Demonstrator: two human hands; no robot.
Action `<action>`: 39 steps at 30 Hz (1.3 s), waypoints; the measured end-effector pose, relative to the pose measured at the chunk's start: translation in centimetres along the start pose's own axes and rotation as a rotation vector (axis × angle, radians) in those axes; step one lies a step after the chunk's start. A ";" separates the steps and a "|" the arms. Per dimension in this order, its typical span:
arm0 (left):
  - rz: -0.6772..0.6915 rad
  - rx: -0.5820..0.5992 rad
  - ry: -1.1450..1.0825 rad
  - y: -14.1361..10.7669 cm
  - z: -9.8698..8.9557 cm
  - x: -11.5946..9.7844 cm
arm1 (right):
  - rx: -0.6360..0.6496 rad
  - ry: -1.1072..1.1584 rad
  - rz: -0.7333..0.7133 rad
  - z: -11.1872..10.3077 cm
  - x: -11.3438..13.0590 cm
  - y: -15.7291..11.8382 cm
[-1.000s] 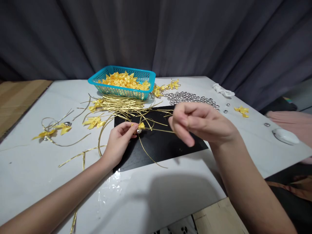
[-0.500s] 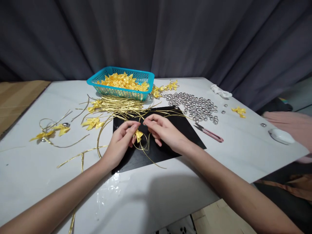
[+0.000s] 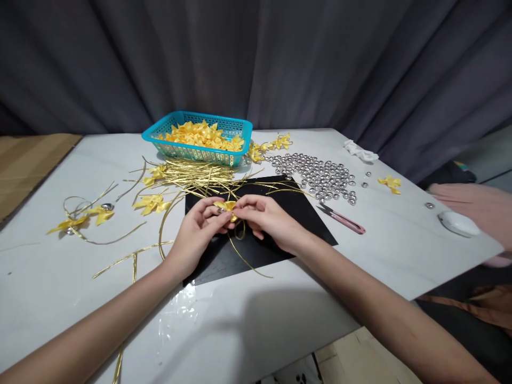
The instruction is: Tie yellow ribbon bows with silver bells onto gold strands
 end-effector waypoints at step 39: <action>-0.038 -0.065 -0.005 0.0 -0.5 0.2 | 0.051 -0.059 -0.070 -0.8 1.0 0.4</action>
Point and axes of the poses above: each hand's wrist, its own y-axis towards the middle knuckle, its own z-axis out of the palm, x = y × z, the point moved 7 cm from there along y, towards the middle knuckle, and after that the axes turned 10 degrees about y, right-handed, at the moved point
